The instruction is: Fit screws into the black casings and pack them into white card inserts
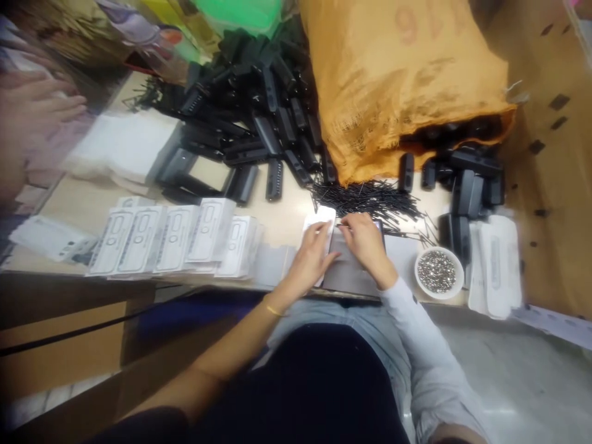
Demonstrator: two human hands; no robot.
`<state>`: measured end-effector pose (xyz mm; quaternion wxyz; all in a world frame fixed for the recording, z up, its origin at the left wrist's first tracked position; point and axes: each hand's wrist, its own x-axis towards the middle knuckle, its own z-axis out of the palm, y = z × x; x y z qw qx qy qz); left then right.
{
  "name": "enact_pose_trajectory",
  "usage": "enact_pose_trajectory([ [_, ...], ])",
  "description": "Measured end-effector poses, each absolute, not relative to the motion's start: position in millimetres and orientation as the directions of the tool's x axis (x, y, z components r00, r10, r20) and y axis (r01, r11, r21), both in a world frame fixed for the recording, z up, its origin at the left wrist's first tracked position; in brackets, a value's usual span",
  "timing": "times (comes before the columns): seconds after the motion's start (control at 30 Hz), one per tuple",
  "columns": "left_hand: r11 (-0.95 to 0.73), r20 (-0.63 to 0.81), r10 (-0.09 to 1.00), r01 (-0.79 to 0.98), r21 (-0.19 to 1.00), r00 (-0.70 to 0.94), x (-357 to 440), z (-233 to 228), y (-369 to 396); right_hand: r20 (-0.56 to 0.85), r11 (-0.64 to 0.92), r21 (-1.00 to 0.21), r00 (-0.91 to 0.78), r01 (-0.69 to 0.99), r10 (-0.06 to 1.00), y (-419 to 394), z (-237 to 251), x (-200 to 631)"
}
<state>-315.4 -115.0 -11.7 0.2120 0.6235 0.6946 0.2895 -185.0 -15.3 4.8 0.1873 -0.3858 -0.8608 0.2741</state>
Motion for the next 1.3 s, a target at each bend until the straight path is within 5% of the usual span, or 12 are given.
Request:
enact_pose_trajectory([
  [0.1,0.256,-0.011,0.957,0.829,0.497,-0.289,-352,-33,-139,-0.127,0.673,-0.402,-0.765,0.621,0.631,-7,-7,-232],
  [0.2,0.316,-0.07,0.944,0.815,0.485,-0.324,-369,-52,-142,-0.322,0.68,-0.298,-0.741,0.67,0.589,1,-14,-254],
  [0.33,0.228,-0.006,0.966,0.835,0.501,-0.26,-370,-54,-132,-0.297,0.655,-0.302,-0.721,0.693,0.625,9,-19,-253],
  [0.53,0.318,-0.119,0.943,0.735,0.599,-0.311,-374,-36,-125,-0.291,0.623,-0.42,-0.748,0.66,0.596,20,-14,-249],
  [0.6,0.269,-0.098,0.945,0.566,0.78,-0.313,-375,-26,-124,-0.165,0.626,-0.501,-0.776,0.598,0.609,25,-5,-244],
  [0.7,0.208,-0.218,0.967,-0.088,0.974,-0.133,-367,-9,-121,0.073,0.586,-0.713,-0.791,0.384,0.607,33,7,-225],
  [0.77,0.307,-0.307,0.948,-0.482,0.821,0.082,-355,3,-118,0.157,0.458,-0.873,-0.796,0.164,0.585,36,13,-211],
  [0.83,0.371,-0.333,0.923,-0.67,0.643,0.192,-340,13,-115,0.207,0.34,-0.94,-0.767,0.016,0.608,35,16,-200],
  [0.9,0.385,-0.312,0.916,-0.771,0.508,0.252,-327,20,-112,0.258,0.389,-0.92,-0.68,0.042,0.686,29,18,-196],
  [1.03,0.483,-0.278,0.874,-0.77,0.417,0.398,-316,31,-107,0.313,0.395,-0.917,-0.524,0.048,0.792,20,20,-196],
  [1.17,0.492,-0.307,0.87,-0.651,0.577,0.386,-325,31,-104,0.232,0.105,-0.967,-0.624,-0.234,0.746,27,18,-184],
  [1.3,0.537,-0.449,0.843,-0.504,0.676,0.296,-335,24,-103,0.219,0.006,-0.957,-0.71,-0.29,0.67,29,17,-173],
])
